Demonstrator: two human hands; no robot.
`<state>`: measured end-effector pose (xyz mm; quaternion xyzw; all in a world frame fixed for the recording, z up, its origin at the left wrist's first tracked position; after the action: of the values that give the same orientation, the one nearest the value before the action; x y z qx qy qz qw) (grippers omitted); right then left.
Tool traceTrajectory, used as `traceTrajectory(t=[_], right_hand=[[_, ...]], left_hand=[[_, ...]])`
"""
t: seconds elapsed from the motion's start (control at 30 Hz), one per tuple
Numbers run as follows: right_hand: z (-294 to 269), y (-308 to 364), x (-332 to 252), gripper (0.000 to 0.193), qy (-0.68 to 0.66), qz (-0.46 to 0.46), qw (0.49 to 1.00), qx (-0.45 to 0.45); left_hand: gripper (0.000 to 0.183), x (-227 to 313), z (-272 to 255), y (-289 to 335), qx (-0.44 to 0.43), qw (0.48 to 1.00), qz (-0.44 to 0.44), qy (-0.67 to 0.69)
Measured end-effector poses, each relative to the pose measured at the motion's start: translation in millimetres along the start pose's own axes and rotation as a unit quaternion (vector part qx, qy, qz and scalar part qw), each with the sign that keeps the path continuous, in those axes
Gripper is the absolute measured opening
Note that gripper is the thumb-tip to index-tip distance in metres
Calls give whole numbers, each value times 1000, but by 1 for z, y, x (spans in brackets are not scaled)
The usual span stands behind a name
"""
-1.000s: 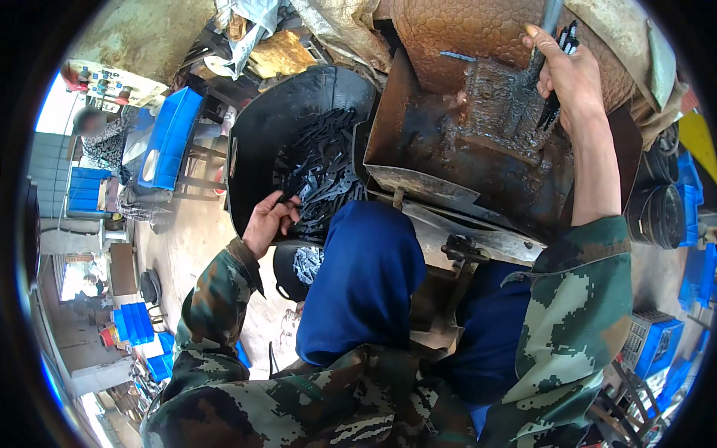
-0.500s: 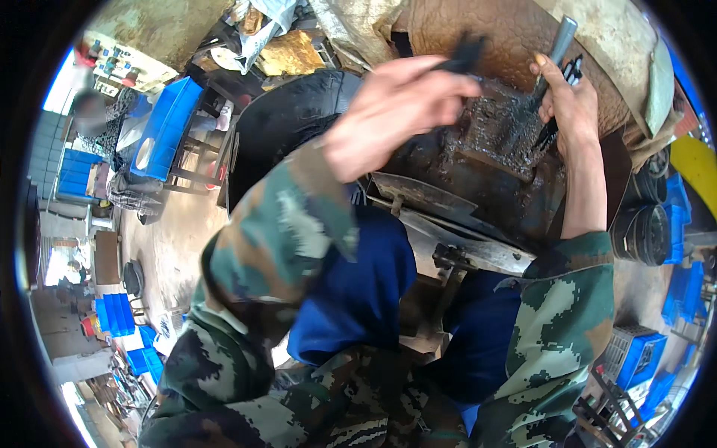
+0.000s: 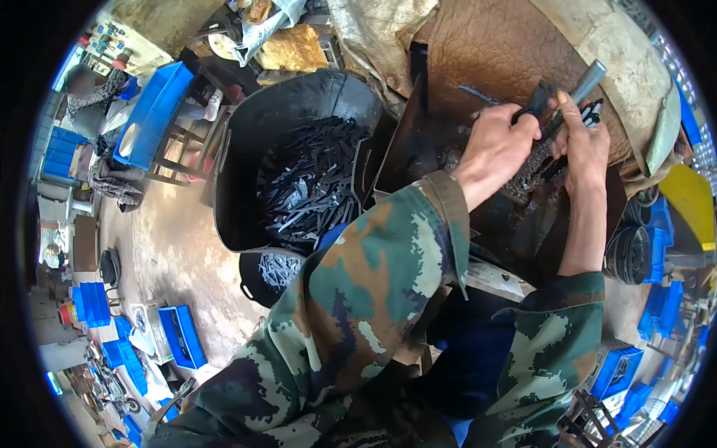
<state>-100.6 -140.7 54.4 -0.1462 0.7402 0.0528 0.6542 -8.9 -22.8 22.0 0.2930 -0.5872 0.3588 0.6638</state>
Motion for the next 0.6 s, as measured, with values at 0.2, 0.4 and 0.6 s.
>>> traceTrajectory(t=[0.2,0.4,0.6], right_hand=[[-10,-7,4,28,25,-11,999,22],[-9,-10,9,31,2,-15,999,32],[-14,-13,6,23,-11,-24,998,52]], left_hand=[[27,10,7,11,-24,999,-41,23],[29,22,3,16,-40,997,-28,59],[23,26,3,17,9,999,35,36]])
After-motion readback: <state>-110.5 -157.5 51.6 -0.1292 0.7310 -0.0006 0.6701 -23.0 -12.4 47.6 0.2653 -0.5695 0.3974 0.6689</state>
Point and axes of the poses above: each hand's wrist, its own y-axis away from the middle knuckle, its own z-axis out of the palm, x = y × z, the point moved 3 cm from there along -y, towards the middle knuckle, and after that the axes turned 14 degrees about x, right-handed, at the moved point
